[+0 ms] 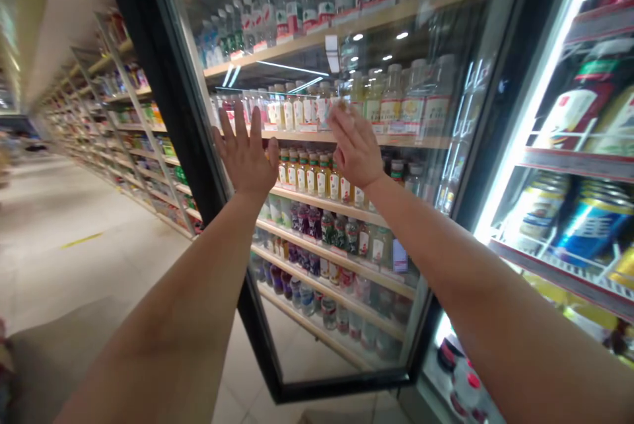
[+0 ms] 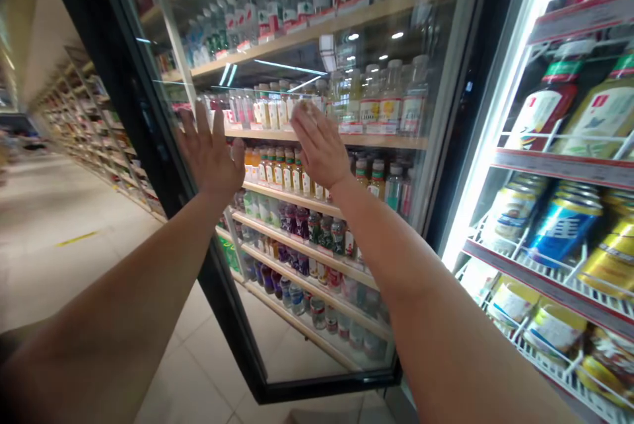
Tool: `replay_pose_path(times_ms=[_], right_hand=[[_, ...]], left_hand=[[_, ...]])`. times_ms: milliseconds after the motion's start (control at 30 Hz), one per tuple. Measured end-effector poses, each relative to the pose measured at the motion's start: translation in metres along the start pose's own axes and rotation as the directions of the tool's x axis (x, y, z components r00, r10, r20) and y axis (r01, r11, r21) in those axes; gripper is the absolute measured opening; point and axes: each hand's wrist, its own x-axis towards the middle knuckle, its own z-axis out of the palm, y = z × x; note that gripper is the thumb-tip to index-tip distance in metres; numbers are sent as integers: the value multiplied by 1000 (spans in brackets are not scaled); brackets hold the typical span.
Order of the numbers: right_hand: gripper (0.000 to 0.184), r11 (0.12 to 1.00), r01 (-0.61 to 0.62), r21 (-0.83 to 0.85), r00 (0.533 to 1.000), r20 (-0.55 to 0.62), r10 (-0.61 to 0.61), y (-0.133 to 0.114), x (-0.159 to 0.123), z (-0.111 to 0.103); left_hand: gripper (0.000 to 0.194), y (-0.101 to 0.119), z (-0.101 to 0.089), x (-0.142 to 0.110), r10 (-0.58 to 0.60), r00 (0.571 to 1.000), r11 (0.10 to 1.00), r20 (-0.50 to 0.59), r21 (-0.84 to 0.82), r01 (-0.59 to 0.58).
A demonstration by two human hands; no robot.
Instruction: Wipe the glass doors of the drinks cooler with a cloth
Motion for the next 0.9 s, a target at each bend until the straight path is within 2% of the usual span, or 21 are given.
replay_pose_path(times_ms=[67,133,267,333,500,700,900], right_hand=[[69,989,144,28,980,133,-147,-4,-1,-1],[68,978,202,54,954,214,-209,-10,-3,-2],[65,987,153,44,964,215,-159,-16,-4,-2],[64,985,164,49,962,213,-171,-16,-5,-1],[63,935,330,126,901,253,-352,-12,-7,4],[63,945,295,140,917,237,-321,-10,-7,8],[63,956,261,133,924,252,-287,-10,-8,9]], left_hand=[[72,0,0,0,-14,1000,1000,3,-15,14],[71,1,-1,0,-34,999,998,7,-50,34],[73,3,-4,1,-62,998,990,29,-123,65],[73,4,-3,2,-63,998,991,23,-113,65],[79,5,1,1,-43,999,999,-25,-23,43],[96,0,10,-1,-57,998,998,-8,-35,56],[101,-3,18,2,-30,999,999,-17,-13,30]])
